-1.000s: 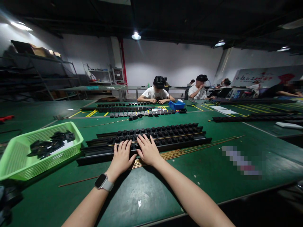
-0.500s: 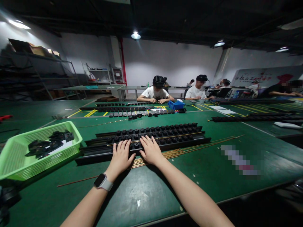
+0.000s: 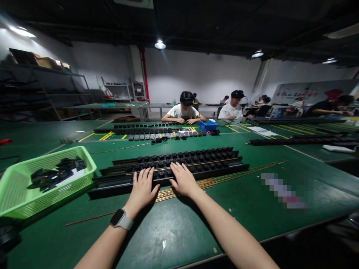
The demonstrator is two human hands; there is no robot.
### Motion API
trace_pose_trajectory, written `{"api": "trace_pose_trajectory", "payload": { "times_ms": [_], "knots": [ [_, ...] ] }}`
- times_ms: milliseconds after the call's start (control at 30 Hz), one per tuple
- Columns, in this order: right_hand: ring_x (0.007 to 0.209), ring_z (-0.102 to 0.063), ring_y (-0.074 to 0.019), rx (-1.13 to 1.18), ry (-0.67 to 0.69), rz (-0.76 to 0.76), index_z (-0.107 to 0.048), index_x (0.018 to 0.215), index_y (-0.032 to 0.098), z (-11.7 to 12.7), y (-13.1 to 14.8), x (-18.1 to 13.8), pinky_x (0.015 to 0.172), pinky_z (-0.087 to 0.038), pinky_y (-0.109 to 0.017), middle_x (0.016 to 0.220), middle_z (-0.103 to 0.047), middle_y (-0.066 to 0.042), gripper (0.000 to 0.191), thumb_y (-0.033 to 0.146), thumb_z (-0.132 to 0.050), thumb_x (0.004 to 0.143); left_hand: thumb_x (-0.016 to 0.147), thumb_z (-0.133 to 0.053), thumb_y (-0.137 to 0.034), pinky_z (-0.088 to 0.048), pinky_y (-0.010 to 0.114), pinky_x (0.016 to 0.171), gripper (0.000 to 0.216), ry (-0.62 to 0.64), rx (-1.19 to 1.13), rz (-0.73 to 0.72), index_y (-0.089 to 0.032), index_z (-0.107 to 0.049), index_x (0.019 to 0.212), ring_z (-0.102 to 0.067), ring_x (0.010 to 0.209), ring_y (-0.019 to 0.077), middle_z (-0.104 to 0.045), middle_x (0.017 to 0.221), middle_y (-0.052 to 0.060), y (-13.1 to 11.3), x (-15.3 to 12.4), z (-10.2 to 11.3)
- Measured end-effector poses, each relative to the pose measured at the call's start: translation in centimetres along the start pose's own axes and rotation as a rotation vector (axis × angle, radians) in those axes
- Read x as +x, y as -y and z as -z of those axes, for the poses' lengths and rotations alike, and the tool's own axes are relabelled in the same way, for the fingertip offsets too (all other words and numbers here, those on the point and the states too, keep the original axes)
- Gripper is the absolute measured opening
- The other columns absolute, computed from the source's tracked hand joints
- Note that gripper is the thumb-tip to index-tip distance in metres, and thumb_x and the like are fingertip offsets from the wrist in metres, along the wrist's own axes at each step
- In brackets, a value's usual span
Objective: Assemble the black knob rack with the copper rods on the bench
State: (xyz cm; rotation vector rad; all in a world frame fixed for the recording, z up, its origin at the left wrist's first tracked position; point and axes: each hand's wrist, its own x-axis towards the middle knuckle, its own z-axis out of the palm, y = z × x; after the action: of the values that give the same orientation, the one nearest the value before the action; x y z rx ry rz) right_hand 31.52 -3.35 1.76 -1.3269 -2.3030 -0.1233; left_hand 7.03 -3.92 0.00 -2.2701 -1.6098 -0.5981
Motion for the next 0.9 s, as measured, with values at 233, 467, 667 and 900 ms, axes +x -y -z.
{"api": "trace_pose_trajectory", "payload": {
  "times_ms": [233, 467, 667, 900],
  "knots": [
    [0.163, -0.033, -0.0261, 0.027, -0.011, -0.037, -0.037, 0.169, 0.015, 2.0, -1.7, 0.4, 0.136, -0.023, -0.050, 0.174, -0.040, -0.011, 0.070, 0.035, -0.058, 0.105, 0.099, -0.053, -0.043, -0.020, 0.067, 0.132, 0.074, -0.011, 0.001, 0.001, -0.013, -0.040, 0.165, -0.043, 0.154, 0.0393, -0.052, 0.163, 0.020, 0.0, 0.0, 0.0],
    [0.166, -0.026, -0.0292, -0.048, -0.033, -0.028, -0.033, 0.172, 0.027, 5.8, -6.8, -0.8, 0.135, -0.022, -0.057, 0.178, -0.032, -0.005, 0.072, 0.037, -0.057, 0.105, 0.099, -0.052, -0.043, -0.019, 0.068, 0.132, 0.073, -0.031, 0.000, -0.009, -0.012, -0.041, 0.164, -0.043, 0.154, 0.0399, -0.053, 0.163, 0.020, 0.2, 0.0, -0.4],
    [0.167, -0.021, -0.0298, -0.156, -0.055, -0.053, -0.033, 0.172, 0.029, 4.1, -9.1, -4.0, 0.136, -0.019, -0.058, 0.179, -0.028, -0.003, 0.069, 0.039, -0.053, 0.107, 0.099, -0.052, -0.044, -0.018, 0.069, 0.131, 0.072, -0.071, -0.029, -0.023, -0.012, -0.043, 0.163, -0.043, 0.153, 0.0410, -0.054, 0.162, 0.020, 0.5, 0.0, -1.2],
    [0.166, -0.025, -0.0294, -0.167, -0.011, -0.099, -0.041, 0.169, 0.031, 3.5, -9.0, -4.1, 0.136, -0.015, -0.059, 0.178, -0.033, -0.003, 0.064, 0.046, -0.053, 0.108, 0.100, -0.049, -0.046, -0.019, 0.070, 0.131, 0.073, -0.089, -0.050, -0.036, -0.012, -0.041, 0.164, -0.044, 0.153, 0.0403, -0.054, 0.162, 0.021, 1.1, 0.0, -1.8]
  ]
}}
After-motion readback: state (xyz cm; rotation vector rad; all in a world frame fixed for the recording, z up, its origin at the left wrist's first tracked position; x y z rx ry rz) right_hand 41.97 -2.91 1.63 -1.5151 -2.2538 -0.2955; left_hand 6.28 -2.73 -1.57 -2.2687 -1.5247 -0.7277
